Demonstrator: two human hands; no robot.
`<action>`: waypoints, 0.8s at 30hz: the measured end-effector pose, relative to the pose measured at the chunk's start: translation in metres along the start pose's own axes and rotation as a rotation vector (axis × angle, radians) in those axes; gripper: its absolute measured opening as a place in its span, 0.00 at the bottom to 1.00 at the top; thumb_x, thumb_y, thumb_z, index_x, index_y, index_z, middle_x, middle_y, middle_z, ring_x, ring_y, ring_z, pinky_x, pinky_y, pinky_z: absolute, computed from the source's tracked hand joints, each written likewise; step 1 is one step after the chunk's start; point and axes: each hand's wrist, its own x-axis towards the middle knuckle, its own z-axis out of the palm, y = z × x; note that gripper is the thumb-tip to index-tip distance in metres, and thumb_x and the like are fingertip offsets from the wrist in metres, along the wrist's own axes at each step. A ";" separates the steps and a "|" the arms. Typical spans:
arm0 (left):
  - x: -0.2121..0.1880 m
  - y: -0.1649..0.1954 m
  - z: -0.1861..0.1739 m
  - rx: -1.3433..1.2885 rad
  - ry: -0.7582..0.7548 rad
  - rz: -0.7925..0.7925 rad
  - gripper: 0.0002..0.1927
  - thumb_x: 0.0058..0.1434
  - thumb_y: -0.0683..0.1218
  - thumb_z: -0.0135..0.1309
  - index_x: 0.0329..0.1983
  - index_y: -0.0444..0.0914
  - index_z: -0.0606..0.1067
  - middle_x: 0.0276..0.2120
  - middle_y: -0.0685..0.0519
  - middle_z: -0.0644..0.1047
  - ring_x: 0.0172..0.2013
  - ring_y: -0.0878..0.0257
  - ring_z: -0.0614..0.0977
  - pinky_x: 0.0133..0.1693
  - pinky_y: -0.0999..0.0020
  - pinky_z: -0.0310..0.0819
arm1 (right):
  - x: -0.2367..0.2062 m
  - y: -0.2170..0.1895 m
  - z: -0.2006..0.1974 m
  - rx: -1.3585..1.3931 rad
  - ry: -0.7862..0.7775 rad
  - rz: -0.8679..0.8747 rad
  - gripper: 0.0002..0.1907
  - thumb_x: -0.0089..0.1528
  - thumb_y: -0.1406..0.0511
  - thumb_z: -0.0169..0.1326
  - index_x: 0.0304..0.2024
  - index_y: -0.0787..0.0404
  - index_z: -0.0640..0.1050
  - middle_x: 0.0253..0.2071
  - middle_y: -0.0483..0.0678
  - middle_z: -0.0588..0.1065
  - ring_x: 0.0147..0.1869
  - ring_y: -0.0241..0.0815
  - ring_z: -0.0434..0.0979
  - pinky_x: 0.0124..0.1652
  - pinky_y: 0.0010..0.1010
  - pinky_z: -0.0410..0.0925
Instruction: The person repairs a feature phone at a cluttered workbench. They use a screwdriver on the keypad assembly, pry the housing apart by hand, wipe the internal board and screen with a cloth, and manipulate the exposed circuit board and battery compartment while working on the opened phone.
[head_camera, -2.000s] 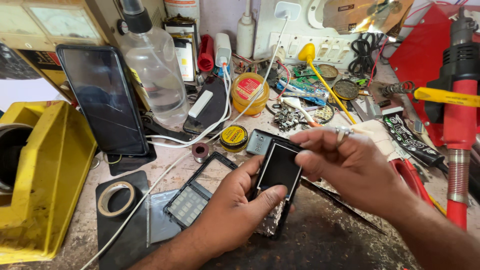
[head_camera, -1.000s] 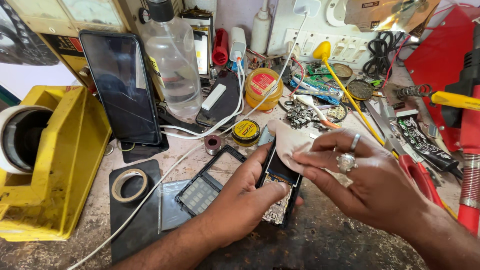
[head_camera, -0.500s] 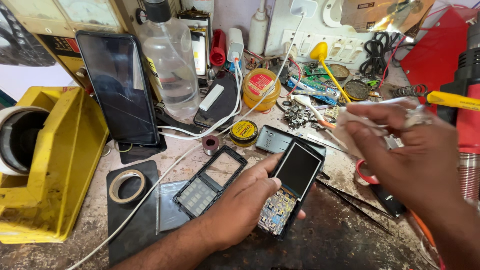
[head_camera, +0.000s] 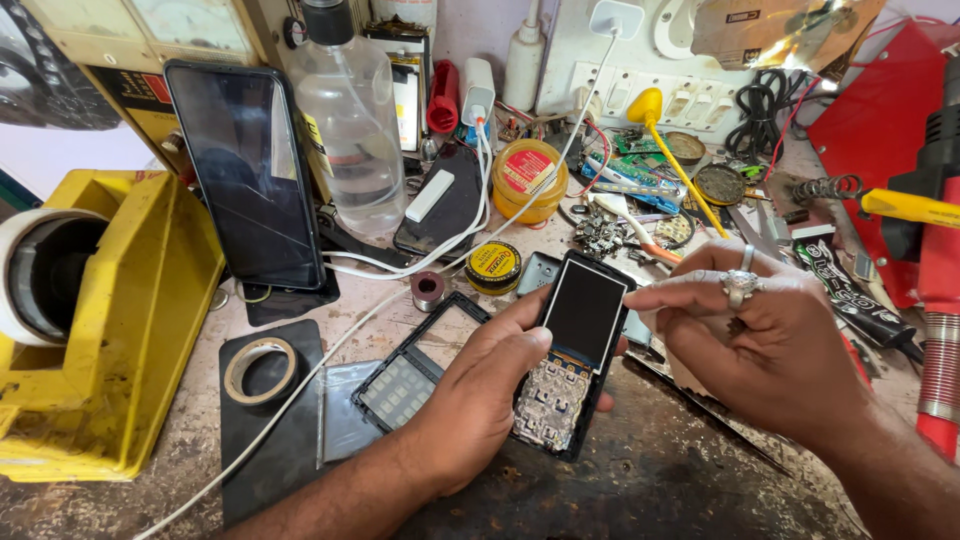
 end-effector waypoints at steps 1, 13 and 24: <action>0.000 0.000 0.000 0.006 -0.009 0.004 0.29 0.69 0.45 0.32 0.73 0.32 0.60 0.54 0.40 0.77 0.44 0.54 0.83 0.49 0.61 0.79 | 0.000 0.000 0.001 0.008 0.005 0.039 0.09 0.59 0.70 0.58 0.39 0.56 0.86 0.23 0.39 0.76 0.38 0.35 0.76 0.42 0.30 0.70; 0.000 0.002 0.000 0.011 0.016 -0.020 0.28 0.69 0.44 0.36 0.72 0.33 0.61 0.51 0.44 0.77 0.42 0.56 0.84 0.44 0.62 0.80 | -0.009 -0.008 -0.001 0.130 0.152 0.112 0.09 0.61 0.67 0.63 0.45 0.55 0.83 0.41 0.44 0.82 0.40 0.36 0.84 0.39 0.25 0.78; 0.000 -0.005 -0.004 -0.010 0.010 0.010 0.27 0.69 0.43 0.38 0.71 0.32 0.63 0.45 0.46 0.78 0.39 0.59 0.83 0.40 0.66 0.81 | 0.003 -0.015 0.003 -0.142 -0.040 -0.287 0.26 0.51 0.77 0.55 0.50 0.52 0.83 0.51 0.42 0.80 0.53 0.46 0.81 0.54 0.38 0.73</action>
